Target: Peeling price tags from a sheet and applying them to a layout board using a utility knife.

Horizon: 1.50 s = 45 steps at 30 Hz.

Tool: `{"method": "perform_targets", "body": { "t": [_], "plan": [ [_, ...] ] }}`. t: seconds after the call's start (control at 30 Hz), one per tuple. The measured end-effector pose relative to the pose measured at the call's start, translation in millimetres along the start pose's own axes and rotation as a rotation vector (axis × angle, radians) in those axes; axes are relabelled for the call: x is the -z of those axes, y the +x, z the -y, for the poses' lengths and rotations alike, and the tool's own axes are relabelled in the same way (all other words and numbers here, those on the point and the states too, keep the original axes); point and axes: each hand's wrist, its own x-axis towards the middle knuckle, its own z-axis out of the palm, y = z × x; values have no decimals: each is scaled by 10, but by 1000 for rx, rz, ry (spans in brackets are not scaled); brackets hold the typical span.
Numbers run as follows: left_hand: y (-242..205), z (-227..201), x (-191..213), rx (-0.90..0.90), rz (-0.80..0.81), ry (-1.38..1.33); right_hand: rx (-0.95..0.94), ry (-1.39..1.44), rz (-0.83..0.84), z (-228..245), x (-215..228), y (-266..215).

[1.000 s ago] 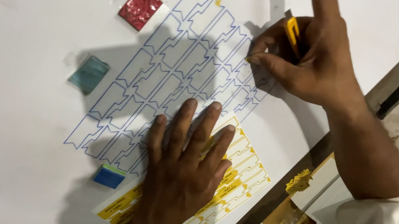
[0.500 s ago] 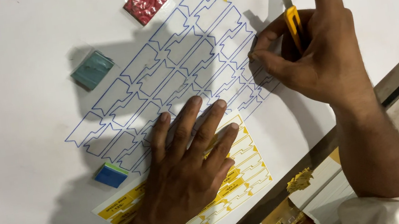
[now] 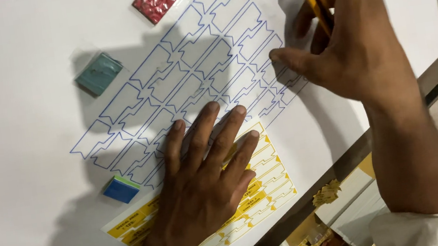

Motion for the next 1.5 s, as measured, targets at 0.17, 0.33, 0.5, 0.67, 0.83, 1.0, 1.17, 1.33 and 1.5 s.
{"method": "perform_targets", "body": {
  "t": [0.17, 0.33, 0.5, 0.67, 0.83, 1.0, 1.17, 1.33, 1.5],
  "plan": [
    [-18, 9, 27, 3, -2, -17, -180, 370, -20, -158, -60, -20],
    [-13, 23, 32, -7, 1, -45, -469, 525, -191, -162, -296, -171],
    [-37, 3, 39, -21, 13, 2, -137, 74, -262, 49, -351, -147],
    [3, -15, 25, -25, -15, 14, -171, 41, -296, 112, -363, -195],
    [-101, -42, 51, -26, -6, 24, 19, -77, -301, 21, -374, -306],
    [-59, -48, 65, -69, -55, 34, -127, 282, -147, -104, -223, -428],
    [-54, -67, 84, -55, -55, 23, -339, 676, -477, -25, -435, -1123],
    [-49, -81, -3, -62, -38, 32, -420, 1166, -706, 93, -704, -2100],
    [-63, -89, -92, -76, -11, 109, -655, 1128, -666, 98, -861, -3037]
  ]
}}
